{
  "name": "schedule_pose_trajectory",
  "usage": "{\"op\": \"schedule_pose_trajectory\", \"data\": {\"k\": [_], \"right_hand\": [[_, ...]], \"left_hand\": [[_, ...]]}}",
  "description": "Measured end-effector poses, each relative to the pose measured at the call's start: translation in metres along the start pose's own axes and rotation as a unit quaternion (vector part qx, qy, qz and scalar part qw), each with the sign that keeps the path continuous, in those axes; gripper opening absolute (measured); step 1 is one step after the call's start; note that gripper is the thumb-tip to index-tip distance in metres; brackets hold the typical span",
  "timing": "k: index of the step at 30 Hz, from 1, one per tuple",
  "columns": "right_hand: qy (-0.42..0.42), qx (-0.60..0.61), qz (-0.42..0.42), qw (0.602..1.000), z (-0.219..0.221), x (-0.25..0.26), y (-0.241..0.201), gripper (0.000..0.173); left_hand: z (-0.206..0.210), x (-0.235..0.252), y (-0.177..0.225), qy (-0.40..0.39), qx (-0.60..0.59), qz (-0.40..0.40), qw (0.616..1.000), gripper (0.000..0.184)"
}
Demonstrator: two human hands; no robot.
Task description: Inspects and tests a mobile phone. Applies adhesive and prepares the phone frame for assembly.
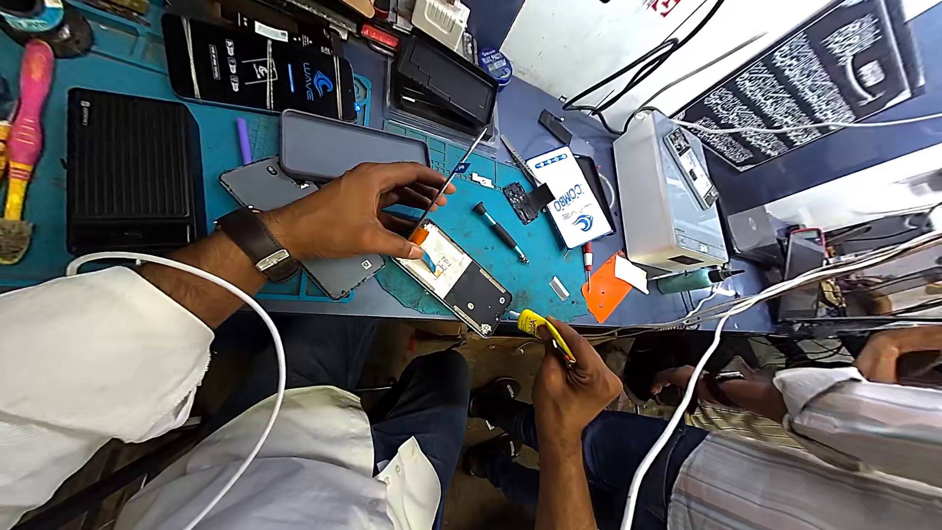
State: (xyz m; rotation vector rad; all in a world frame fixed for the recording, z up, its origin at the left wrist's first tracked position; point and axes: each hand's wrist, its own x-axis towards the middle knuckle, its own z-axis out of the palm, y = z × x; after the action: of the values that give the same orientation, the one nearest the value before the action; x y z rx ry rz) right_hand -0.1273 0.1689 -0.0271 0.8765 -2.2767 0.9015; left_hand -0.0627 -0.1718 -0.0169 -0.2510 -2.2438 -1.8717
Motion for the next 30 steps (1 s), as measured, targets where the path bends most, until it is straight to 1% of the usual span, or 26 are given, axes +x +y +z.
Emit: {"op": "schedule_pose_trajectory", "data": {"k": [10, 13, 15, 18, 20, 21, 22, 23, 24, 25, 26, 27, 28, 29, 30], "right_hand": [[0.004, -0.012, -0.002, 1.0, 0.002, 0.009, 0.006, 0.014], [0.0, 0.003, 0.015, 1.0, 0.004, 0.012, 0.012, 0.014], [0.013, 0.053, 0.066, 0.996, 0.009, 0.015, 0.015, 0.013], [0.024, 0.132, 0.199, 0.971, 0.018, 0.024, 0.022, 0.017], [-0.014, 0.116, 0.268, 0.956, 0.023, 0.033, 0.028, 0.026], [-0.028, 0.083, 0.284, 0.955, 0.027, 0.038, 0.032, 0.03], [-0.04, 0.031, 0.286, 0.957, 0.03, 0.041, 0.033, 0.036], [-0.049, -0.027, 0.269, 0.962, 0.03, 0.043, 0.031, 0.044], [-0.048, -0.062, 0.227, 0.971, 0.026, 0.045, 0.025, 0.055], [-0.037, -0.055, 0.177, 0.982, 0.02, 0.047, 0.014, 0.063], [-0.025, 0.005, 0.145, 0.989, 0.013, 0.05, -0.001, 0.066], [-0.033, 0.118, 0.133, 0.984, 0.005, 0.053, -0.023, 0.06], [-0.073, 0.265, 0.131, 0.953, -0.006, 0.056, -0.047, 0.044], [-0.158, 0.415, 0.128, 0.887, -0.017, 0.059, -0.071, 0.031], [-0.265, 0.532, 0.109, 0.796, -0.024, 0.063, -0.092, 0.032]], "left_hand": [[0.0, -0.001, 0.002, 0.0, -0.009, -0.012, 1.0, 0.073], [0.0, 0.0, 0.002, 0.001, -0.013, -0.012, 1.0, 0.073], [0.0, 0.0, 0.002, 0.001, -0.015, -0.014, 1.0, 0.073], [0.001, 0.0, 0.001, 0.002, -0.024, -0.012, 1.0, 0.073], [0.001, 0.0, 0.002, 0.005, -0.026, -0.015, 1.0, 0.073], [0.0, -0.001, 0.002, 0.005, -0.026, -0.019, 0.999, 0.073], [0.001, -0.001, 0.003, 0.006, -0.026, -0.022, 0.999, 0.073], [0.001, -0.001, 0.003, 0.007, -0.026, -0.023, 0.999, 0.073], [0.002, -0.001, 0.002, 0.007, -0.026, -0.022, 0.999, 0.073], [0.002, -0.001, 0.002, 0.008, -0.022, -0.018, 1.0, 0.073], [0.001, -0.001, 0.001, 0.008, -0.015, -0.016, 1.0, 0.073], [0.0, -0.002, 0.002, 0.008, -0.009, -0.016, 1.0, 0.073], [0.0, -0.001, 0.002, 0.006, -0.009, -0.018, 1.0, 0.073], [0.0, -0.001, 0.002, 0.004, -0.009, -0.02, 1.0, 0.073], [0.0, 0.0, 0.002, 0.0, -0.01, -0.022, 1.0, 0.072]]}}
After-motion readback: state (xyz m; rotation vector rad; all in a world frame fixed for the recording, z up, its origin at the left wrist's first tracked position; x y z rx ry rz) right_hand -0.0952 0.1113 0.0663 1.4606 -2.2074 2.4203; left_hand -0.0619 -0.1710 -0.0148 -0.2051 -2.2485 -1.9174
